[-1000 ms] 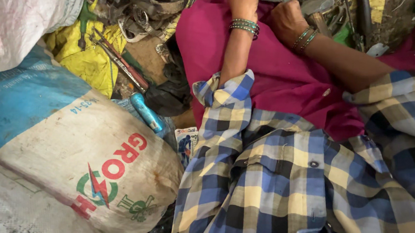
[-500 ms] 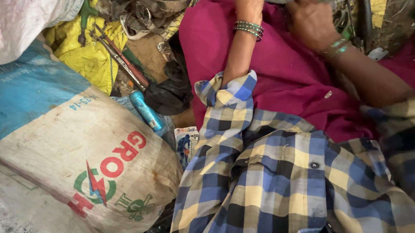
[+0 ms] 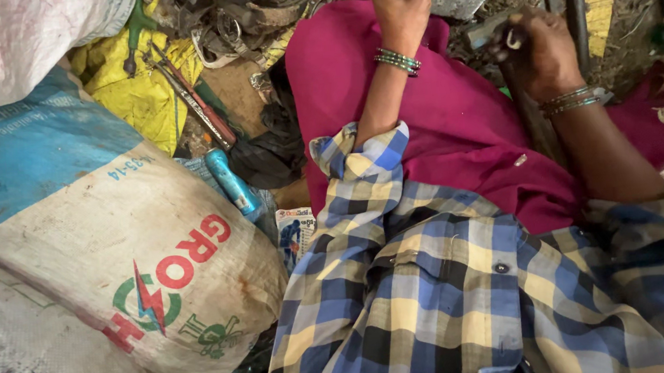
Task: The person sits on the floor and uses a hammer and a metal rod to repeatedly strike a small metal part held in the left hand. The person adjusts the part's orientation between strikes and continues the process throughout the clip.
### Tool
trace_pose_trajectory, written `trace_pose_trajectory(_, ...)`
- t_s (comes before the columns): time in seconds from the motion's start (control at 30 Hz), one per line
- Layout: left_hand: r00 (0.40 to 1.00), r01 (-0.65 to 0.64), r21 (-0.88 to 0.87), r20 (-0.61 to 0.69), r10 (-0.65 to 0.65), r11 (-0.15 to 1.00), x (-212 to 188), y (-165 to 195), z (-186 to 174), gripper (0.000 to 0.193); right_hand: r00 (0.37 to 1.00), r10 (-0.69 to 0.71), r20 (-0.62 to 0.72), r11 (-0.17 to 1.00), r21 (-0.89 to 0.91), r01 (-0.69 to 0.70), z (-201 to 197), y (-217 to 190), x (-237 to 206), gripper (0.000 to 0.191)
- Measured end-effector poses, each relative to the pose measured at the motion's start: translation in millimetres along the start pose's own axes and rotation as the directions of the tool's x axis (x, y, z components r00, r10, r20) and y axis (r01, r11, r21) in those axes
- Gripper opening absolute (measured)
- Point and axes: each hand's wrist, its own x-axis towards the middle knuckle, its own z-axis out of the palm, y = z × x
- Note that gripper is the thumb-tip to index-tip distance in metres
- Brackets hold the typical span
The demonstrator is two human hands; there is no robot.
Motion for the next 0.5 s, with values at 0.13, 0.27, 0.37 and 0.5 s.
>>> trace_pose_trajectory(0.13,1.000,-0.003,0.017,0.015,0.003,1.000,-2.9,-0.4,5.3,0.014,0.999,0.046,-0.015,0.959,-0.281,-0.048,-9.9,7.1,4.8,0.014)
trace_pose_trajectory(0.27,0.995,0.100,-0.093,-0.011,-0.101,0.991,-3.8,-0.5,10.0,0.030,0.977,0.193,-0.090,0.950,-0.232,-0.209,17.3,-5.5,3.1,0.021)
trace_pose_trajectory(0.37,0.989,0.143,-0.095,-0.019,-0.145,0.985,0.4,-2.2,11.6,0.038,0.923,0.310,-0.227,0.939,-0.083,-0.335,66.2,-42.9,18.0,0.029)
trace_pose_trajectory(0.5,0.981,0.191,-0.016,-0.040,-0.191,0.981,8.1,-5.0,11.5,0.048,1.000,0.020,0.022,0.996,-0.090,-0.018,101.0,-115.6,54.4,0.029)
